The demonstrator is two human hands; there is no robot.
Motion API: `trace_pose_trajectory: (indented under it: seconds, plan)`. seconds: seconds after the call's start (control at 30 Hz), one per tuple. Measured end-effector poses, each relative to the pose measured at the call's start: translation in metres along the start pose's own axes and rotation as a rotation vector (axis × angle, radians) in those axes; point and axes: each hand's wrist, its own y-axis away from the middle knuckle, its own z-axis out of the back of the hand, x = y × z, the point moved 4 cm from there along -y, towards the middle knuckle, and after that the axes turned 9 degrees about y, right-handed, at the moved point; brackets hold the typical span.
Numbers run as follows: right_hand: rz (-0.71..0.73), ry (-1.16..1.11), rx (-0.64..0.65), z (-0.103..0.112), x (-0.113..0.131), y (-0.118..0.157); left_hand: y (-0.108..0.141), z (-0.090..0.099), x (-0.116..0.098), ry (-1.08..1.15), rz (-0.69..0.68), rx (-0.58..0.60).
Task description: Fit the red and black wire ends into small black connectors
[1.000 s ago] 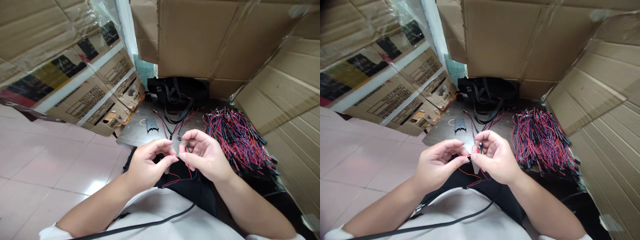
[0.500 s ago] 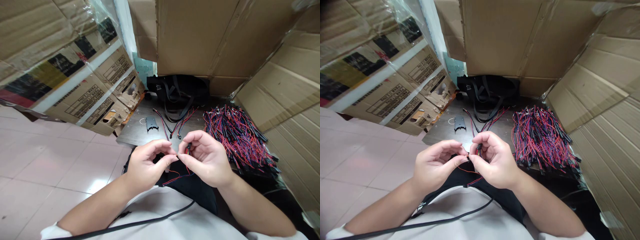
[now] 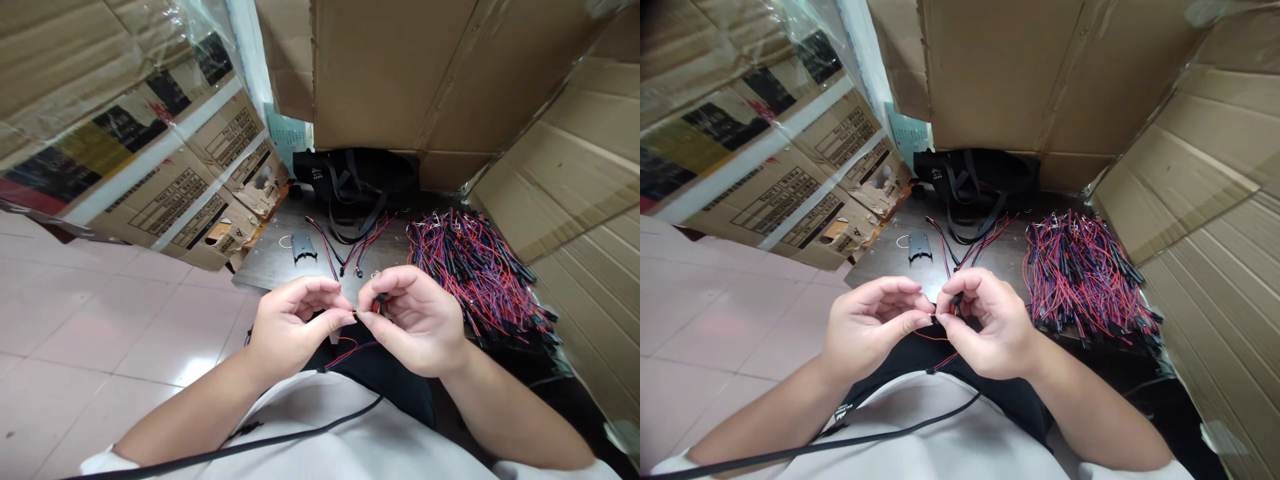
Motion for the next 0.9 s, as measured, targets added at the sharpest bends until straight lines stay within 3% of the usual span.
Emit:
trace_pose_trajectory:
  seconds: [0.33,0.9]
  plan:
    - [0.106,0.082,-0.011,0.0023,0.0043,-0.0004,-0.001,0.0012,0.001,0.002,0.066,-0.006]
    - [0.206,0.119,0.059,0.0022,0.0039,-0.0003,-0.0016,0.0013,0.0017,0.084,0.058,-0.002]
